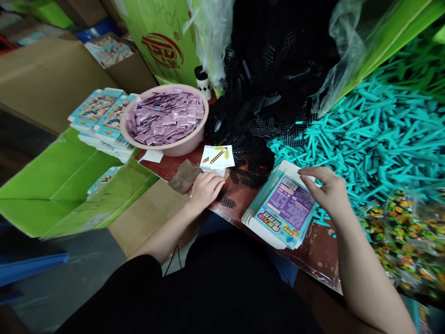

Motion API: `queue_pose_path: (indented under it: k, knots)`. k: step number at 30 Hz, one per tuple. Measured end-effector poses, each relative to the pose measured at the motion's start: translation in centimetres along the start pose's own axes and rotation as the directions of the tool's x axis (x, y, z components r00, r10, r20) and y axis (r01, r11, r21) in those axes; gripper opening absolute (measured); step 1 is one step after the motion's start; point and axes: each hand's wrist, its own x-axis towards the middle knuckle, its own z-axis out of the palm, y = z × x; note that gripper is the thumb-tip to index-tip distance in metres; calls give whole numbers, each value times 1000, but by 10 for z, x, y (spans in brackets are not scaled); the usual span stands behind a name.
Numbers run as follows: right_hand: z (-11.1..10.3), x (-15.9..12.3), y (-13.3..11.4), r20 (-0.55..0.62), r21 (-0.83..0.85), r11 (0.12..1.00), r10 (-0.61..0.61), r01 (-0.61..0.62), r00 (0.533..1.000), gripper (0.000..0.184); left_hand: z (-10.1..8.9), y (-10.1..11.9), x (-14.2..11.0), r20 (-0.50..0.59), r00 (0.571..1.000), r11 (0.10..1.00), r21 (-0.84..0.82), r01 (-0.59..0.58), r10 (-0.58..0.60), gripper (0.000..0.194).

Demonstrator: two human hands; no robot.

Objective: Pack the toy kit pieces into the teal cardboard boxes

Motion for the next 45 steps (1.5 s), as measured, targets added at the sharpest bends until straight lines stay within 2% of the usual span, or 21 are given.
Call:
queue_pose_path:
  k: [2, 6, 9, 13, 15, 16, 18, 20, 23, 25, 28, 30, 32, 34, 36, 38, 40, 42, 43, 44, 45]
  knots:
    - [5, 7, -8, 15, 23, 1000, 0, -1, 1000, 25, 3, 6, 18, -30, 999, 999, 34, -11, 12, 27]
    - [11, 6, -19, 74, 101, 995, -10, 2, 997, 23, 6, -2, 45, 80, 994, 976, 197, -93, 79, 27]
    - [17, -1, -21, 102, 139, 990, -27, 13, 994, 21, 7, -8, 49, 127, 986, 952, 273, -141, 109, 27]
    - [38, 1, -32, 190, 120, 992, -66, 43, 980, 21, 2, -9, 51, 124, 988, 963, 243, -117, 89, 28]
    - [59, 9, -47, 330, 50, 993, -118, 108, 937, 22, 0, -10, 54, 105, 993, 981, 184, -67, 48, 22]
    - [72, 15, -57, 426, -7, 987, -141, 159, 894, 22, -1, -10, 56, 96, 995, 988, 149, -36, 22, 19]
    - [100, 27, -76, 619, -151, 947, -132, 282, 774, 27, -1, -12, 59, 85, 996, 997, 63, 33, -39, 16]
    - [129, 37, -92, 726, -269, 889, -66, 371, 685, 30, 0, -16, 62, 92, 992, 995, -58, 87, -81, 15]
    - [158, 48, -106, 769, -296, 860, -44, 416, 638, 35, -4, -23, 62, 123, 988, 956, -266, 124, -94, 8]
    - [163, 52, -109, 778, -260, 863, -79, 434, 623, 33, -11, -27, 61, 108, 988, 922, -360, 144, -112, 9]
    - [150, 52, -106, 795, -218, 865, -111, 452, 596, 21, -29, -24, 62, -61, 975, 881, -443, 164, -212, 13]
    - [133, 47, -100, 797, -159, 903, -121, 399, 592, 16, -39, -14, 71, -190, 946, 852, -506, 137, -264, 13]
    - [113, 36, -94, 753, -31, 965, -150, 262, 640, 18, -41, 3, 93, -247, 934, 797, -601, 60, -257, 12]
    - [92, 21, -89, 649, 164, 981, -185, 102, 738, 15, -29, 28, 125, -244, 949, 726, -687, -22, -202, 13]
    - [68, 2, -87, 531, 352, 936, -202, 3, 823, 19, -3, 58, 161, -183, 975, 669, -741, -51, -129, 16]
    - [43, -22, -85, 442, 495, 867, -189, -62, 877, 23, 34, 91, 194, -69, 995, 648, -761, -9, -67, 19]
    - [15, -48, -81, 376, 577, 806, -116, -134, 919, 23, 71, 121, 212, 100, 995, 712, -699, 64, 8, 26]
    - [-12, -77, -70, 279, 602, 762, 80, -239, 957, 18, 100, 144, 212, 274, 956, 805, -587, 82, 102, 30]
    - [-25, -91, -60, 202, 609, 736, 217, -296, 955, 17, 110, 152, 205, 343, 927, 835, -547, 67, 150, 31]
    - [-37, -104, -49, 102, 624, 703, 360, -342, 927, 19, 116, 157, 194, 394, 898, 847, -529, 50, 194, 30]
    - [-48, -114, -35, -11, 650, 667, 488, -365, 873, 24, 120, 161, 181, 420, 876, 851, -525, 20, 238, 30]
